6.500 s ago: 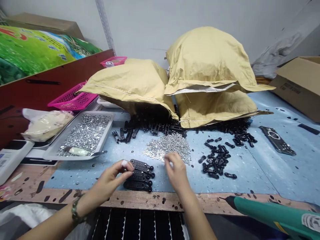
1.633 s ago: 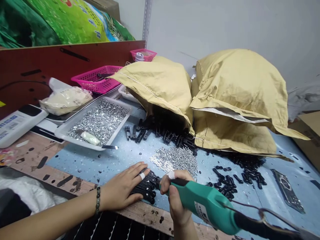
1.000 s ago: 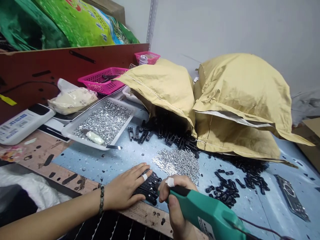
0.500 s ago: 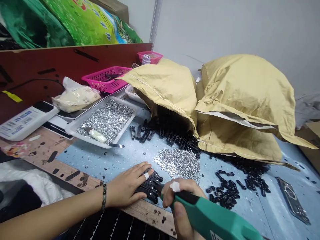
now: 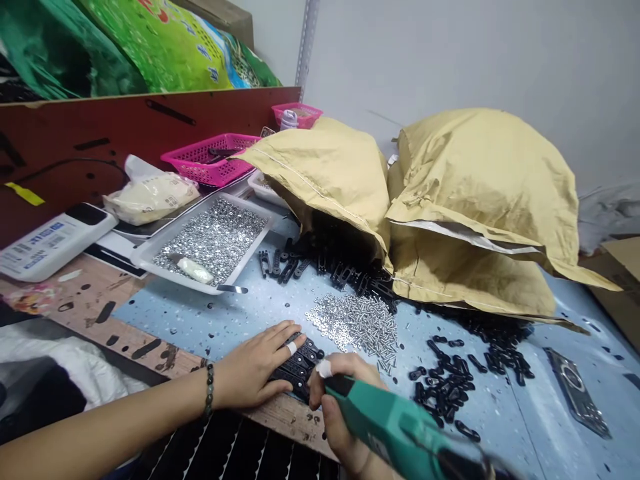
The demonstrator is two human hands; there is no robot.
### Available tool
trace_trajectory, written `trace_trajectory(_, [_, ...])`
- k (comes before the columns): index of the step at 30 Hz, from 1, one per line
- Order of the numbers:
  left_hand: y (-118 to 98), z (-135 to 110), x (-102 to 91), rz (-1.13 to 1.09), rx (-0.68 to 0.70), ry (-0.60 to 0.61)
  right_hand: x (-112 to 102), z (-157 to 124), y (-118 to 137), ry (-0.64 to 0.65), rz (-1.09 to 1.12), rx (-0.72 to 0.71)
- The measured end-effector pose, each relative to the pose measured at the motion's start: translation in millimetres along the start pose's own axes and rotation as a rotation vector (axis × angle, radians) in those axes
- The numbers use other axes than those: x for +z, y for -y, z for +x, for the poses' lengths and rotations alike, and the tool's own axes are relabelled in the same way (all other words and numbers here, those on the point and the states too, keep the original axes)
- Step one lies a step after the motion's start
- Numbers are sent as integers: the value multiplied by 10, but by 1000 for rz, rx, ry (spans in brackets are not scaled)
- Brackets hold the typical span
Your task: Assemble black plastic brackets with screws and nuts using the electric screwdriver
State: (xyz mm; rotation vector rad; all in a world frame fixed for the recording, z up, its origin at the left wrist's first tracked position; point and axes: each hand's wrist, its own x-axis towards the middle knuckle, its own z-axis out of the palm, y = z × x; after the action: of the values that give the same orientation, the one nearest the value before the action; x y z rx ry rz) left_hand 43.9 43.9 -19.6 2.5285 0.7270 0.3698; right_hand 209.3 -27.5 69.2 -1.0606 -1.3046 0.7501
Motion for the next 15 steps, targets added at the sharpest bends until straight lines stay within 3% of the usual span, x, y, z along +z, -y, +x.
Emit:
trace_trajectory(4, [3,0,13,31,-8,24,6,-101,133,-76,41,-65])
trace_trajectory(15, [-4,-5,10,17,-8,22,24,-126,135,-69,53,-62])
